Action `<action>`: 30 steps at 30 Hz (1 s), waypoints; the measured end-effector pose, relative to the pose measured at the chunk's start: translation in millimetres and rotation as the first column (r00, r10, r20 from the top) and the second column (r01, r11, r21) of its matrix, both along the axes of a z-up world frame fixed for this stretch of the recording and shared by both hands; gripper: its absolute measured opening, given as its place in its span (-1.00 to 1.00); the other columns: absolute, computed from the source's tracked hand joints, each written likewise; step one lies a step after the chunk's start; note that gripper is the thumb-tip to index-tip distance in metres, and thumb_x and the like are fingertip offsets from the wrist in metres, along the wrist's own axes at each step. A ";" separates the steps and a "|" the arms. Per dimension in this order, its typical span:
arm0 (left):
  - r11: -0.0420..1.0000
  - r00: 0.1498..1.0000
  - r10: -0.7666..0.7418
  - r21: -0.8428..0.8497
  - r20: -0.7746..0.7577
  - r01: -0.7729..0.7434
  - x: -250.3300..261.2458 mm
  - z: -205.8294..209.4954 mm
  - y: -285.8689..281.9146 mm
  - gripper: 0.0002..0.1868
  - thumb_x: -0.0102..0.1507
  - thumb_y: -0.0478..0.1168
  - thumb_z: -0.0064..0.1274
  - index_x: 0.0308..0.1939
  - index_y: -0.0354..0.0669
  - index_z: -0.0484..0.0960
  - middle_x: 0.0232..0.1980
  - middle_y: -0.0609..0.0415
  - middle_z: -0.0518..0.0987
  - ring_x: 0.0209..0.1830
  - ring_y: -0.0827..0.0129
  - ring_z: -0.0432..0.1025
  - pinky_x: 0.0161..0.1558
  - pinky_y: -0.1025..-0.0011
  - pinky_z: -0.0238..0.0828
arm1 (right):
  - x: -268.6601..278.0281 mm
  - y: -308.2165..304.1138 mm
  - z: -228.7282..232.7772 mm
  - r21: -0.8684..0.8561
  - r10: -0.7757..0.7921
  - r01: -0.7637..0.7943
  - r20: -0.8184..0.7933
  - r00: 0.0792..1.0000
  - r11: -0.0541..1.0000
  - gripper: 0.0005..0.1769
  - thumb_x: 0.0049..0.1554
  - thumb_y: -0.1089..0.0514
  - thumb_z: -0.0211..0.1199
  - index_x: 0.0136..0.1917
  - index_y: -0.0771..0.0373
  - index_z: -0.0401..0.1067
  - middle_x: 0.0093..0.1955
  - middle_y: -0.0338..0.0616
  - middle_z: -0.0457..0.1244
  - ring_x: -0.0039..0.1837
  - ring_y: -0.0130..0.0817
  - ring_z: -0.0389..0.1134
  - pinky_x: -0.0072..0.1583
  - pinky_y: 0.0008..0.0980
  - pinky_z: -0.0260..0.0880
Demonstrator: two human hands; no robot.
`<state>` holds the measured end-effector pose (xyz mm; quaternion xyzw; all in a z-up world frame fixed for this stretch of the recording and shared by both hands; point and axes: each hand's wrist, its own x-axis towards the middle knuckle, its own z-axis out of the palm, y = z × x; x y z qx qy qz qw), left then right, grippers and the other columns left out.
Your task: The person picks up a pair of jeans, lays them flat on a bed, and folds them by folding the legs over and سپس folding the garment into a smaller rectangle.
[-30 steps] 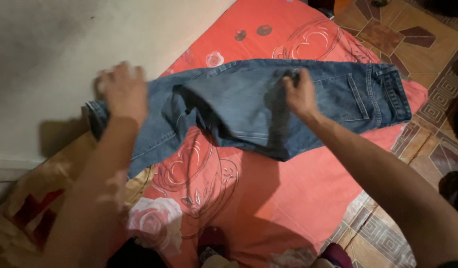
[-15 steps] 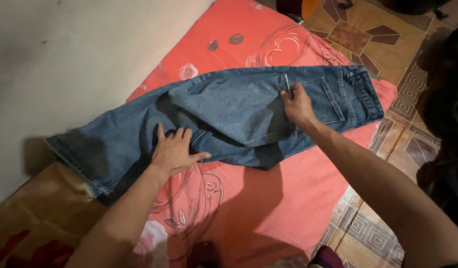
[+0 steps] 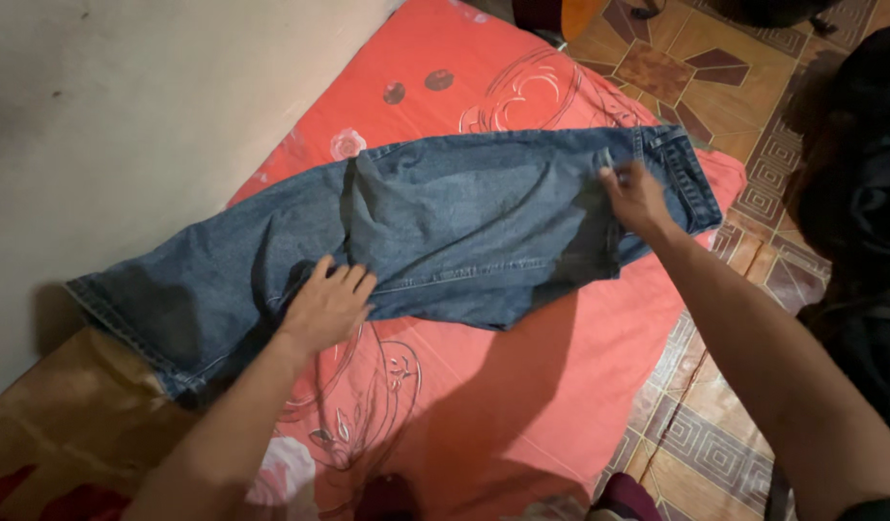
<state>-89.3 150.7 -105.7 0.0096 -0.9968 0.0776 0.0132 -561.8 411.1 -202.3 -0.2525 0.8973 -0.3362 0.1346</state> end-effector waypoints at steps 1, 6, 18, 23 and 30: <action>0.999 0.999 -0.037 -0.012 -0.023 0.037 -5.6 1.8 4.9 -0.62 0.14 -0.10 0.01 -0.02 -0.20 0.54 -0.15 -0.02 0.51 -0.13 0.17 0.46 0.06 0.11 0.26 | 1.6 3.2 7.9 0.059 -0.018 0.008 0.174 0.985 0.998 -0.44 0.31 -0.19 0.25 0.14 0.43 0.50 -0.07 0.17 0.38 -0.07 -0.08 0.43 -0.03 -0.10 0.42; 0.998 0.996 -0.053 0.019 0.068 0.052 -16.3 -15.0 17.8 -0.78 0.26 -0.27 -0.05 -0.03 -0.15 0.55 -0.15 0.04 0.52 -0.07 0.24 0.45 0.04 0.28 0.30 | -8.0 4.5 2.2 0.027 0.108 -0.130 0.409 0.906 0.991 -0.38 0.11 -0.09 0.38 0.19 0.51 0.47 -0.05 0.07 0.39 -0.09 -0.21 0.42 -0.07 -0.18 0.44; 0.993 0.991 -0.072 0.084 -0.110 0.081 -22.1 -27.3 22.9 -0.64 0.18 -0.29 -0.04 0.05 -0.26 0.59 -0.13 0.05 0.55 -0.07 0.28 0.47 0.00 0.32 0.35 | 8.5 22.1 9.2 0.537 0.107 -0.260 0.299 0.948 0.803 -0.20 0.11 -0.39 0.31 -0.12 0.54 0.56 -0.18 0.25 0.42 -0.10 0.08 0.52 -0.02 -0.08 0.52; 0.980 0.987 0.053 0.197 -0.150 -0.023 -35.7 -19.5 29.1 -0.83 0.16 -0.34 -0.02 -0.17 -0.15 0.54 -0.16 0.05 0.49 -0.03 0.22 0.45 0.04 0.30 0.37 | 13.4 34.3 -0.5 0.182 0.126 -0.130 0.034 0.991 0.975 -0.51 0.02 -0.13 0.48 -0.05 0.34 0.51 -0.17 0.03 0.38 -0.12 -0.09 0.43 -0.08 -0.13 0.43; 0.969 0.987 0.003 0.245 -0.162 0.037 -34.6 -18.4 32.0 -0.82 0.14 -0.38 -0.04 -0.18 -0.13 0.51 -0.19 0.05 0.45 -0.08 0.19 0.43 0.03 0.29 0.38 | 63.3 57.4 8.5 -0.111 -0.038 0.030 -0.071 0.997 0.993 -0.37 0.10 -0.03 0.49 0.21 0.41 0.30 -0.15 0.04 0.32 -0.10 -0.19 0.41 -0.08 -0.28 0.41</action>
